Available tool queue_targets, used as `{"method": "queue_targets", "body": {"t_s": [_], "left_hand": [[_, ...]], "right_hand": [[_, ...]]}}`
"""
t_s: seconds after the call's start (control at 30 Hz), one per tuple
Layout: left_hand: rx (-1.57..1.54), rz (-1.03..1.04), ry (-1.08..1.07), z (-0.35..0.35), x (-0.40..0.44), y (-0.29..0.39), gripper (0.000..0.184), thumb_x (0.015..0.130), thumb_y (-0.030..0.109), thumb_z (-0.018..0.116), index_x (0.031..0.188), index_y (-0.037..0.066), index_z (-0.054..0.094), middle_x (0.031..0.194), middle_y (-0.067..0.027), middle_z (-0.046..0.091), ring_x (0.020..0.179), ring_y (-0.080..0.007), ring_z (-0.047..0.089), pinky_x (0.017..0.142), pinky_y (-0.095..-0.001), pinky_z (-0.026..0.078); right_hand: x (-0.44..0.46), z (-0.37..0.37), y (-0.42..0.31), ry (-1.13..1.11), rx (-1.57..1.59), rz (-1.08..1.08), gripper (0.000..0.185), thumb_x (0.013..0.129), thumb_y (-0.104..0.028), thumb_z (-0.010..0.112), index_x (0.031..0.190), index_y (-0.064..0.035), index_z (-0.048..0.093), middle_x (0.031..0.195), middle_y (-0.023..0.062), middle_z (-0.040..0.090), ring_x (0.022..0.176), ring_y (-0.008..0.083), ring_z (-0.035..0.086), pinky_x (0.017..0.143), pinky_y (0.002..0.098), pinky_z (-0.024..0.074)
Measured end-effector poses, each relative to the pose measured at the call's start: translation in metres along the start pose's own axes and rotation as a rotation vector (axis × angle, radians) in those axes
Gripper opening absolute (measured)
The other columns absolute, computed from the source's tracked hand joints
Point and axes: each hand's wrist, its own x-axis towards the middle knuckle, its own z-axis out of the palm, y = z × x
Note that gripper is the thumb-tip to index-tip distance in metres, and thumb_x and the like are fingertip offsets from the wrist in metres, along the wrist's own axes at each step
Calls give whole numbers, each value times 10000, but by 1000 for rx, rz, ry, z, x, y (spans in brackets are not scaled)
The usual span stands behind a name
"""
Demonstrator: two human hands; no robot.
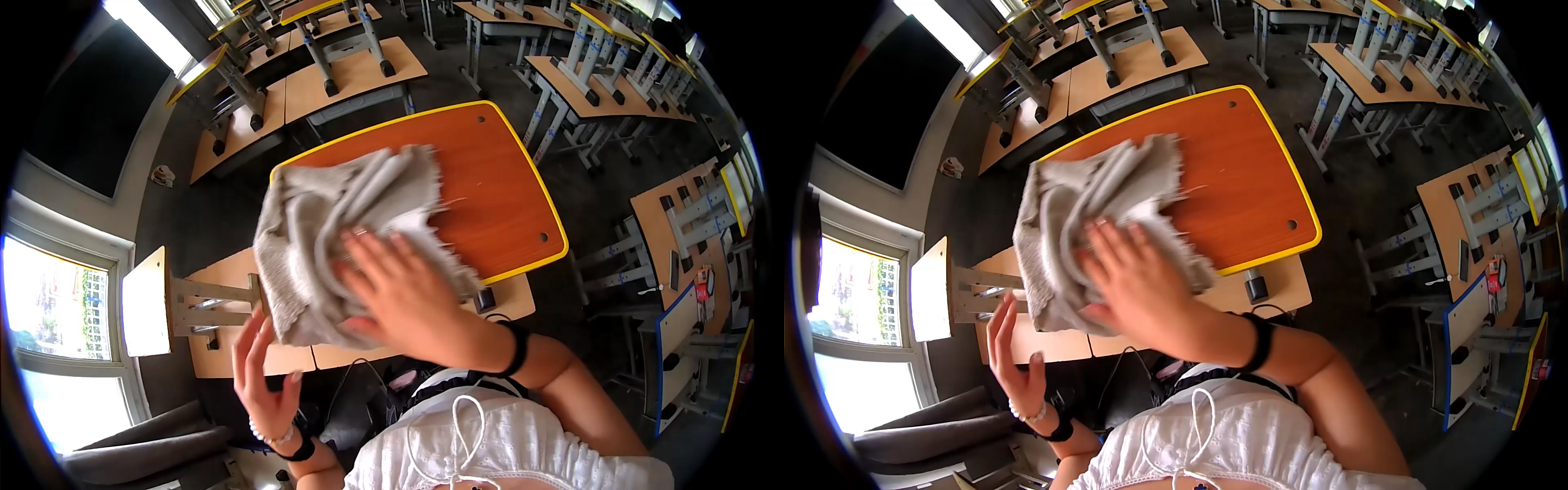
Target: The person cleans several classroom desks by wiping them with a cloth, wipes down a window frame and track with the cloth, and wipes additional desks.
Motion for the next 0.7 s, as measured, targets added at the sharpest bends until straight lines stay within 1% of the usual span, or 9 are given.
{"method": "queue_targets", "body": {"t_s": [0.1, 0.17, 0.2, 0.3, 0.37, 0.43, 0.53, 0.63, 0.7], "left_hand": [[203, 105, -40, 21, 34, 12, 566, 880, 328, 599, 1338, 3, 533, 1417, -240, 461, 1306, -395, 459, 1071, -479, 359], [296, 80, -166, 32, 49, 11, 595, 875, 321, 597, 1379, 20, 493, 1447, -229, 430, 1311, -398, 446, 1081, -490, 345], [311, -43, -299, 34, 49, 5, 709, 823, 317, 671, 1429, 42, 428, 1485, -245, 356, 1379, -405, 343, 1111, -527, 282], [256, -48, -206, 57, 49, 9, 803, 891, 548, 537, 1452, 0, 364, 1516, -216, 327, 1409, -386, 302, 1125, -529, 253], [386, -57, -213, 64, 44, 21, 807, 913, 572, 470, 1462, -5, 341, 1518, -210, 331, 1416, -381, 294, 1130, -511, 252], [504, -115, -237, 73, 39, 40, 901, 899, 685, 372, 1471, -9, 319, 1526, -204, 320, 1426, -374, 279, 1143, -507, 218], [501, -150, -248, 94, 39, 69, 973, 845, 728, 429, 1466, -12, 314, 1530, -216, 303, 1431, -380, 263, 1134, -548, 208], [484, -137, -257, 116, 44, 95, 980, 835, 727, 434, 1469, -9, 311, 1527, -223, 301, 1427, -390, 265, 1134, -551, 204], [493, -136, -271, 134, 50, 119, 978, 838, 745, 394, 1468, 0, 321, 1528, -219, 302, 1424, -382, 275, 1138, -545, 202]], "right_hand": [[9, 11, -17, 116, 80, -132, 717, 870, -560, 548, 1390, -72, 473, 1485, 196, 371, 1392, 315, 331, 1130, 486, 262], [6, 14, -12, 130, 73, -145, 738, 854, -556, 566, 1402, -73, 462, 1493, 184, 363, 1398, 301, 323, 1134, 474, 259], [5, 13, -15, 120, 64, -133, 749, 846, -552, 579, 1408, -72, 454, 1497, 180, 359, 1397, 295, 326, 1136, 472, 257], [-9, 2, -4, 80, 20, -96, 782, 817, -512, 634, 1427, -71, 425, 1514, 179, 336, 1397, 280, 338, 1142, 452, 259], [-21, -5, 7, 59, -17, -83, 794, 806, -499, 653, 1432, -72, 415, 1520, 180, 327, 1399, 278, 338, 1144, 439, 260], [-32, -10, 16, 88, -19, -66, 662, 854, -409, 607, 1408, -82, 452, 1511, 161, 355, 1383, 259, 372, 1128, 417, 299], [-49, -23, 39, 111, -13, -65, 493, 907, -290, 523, 1358, -90, 513, 1479, 121, 421, 1339, 227, 438, 1103, 400, 344], [-70, -34, 65, 59, -25, -89, 537, 908, -282, 477, 1394, -53, 464, 1502, 154, 378, 1372, 254, 390, 1145, 421, 270], [-86, -50, 87, 66, 0, -82, 504, 905, -280, 497, 1357, -59, 503, 1477, 135, 420, 1347, 238, 424, 1118, 408, 317]]}}
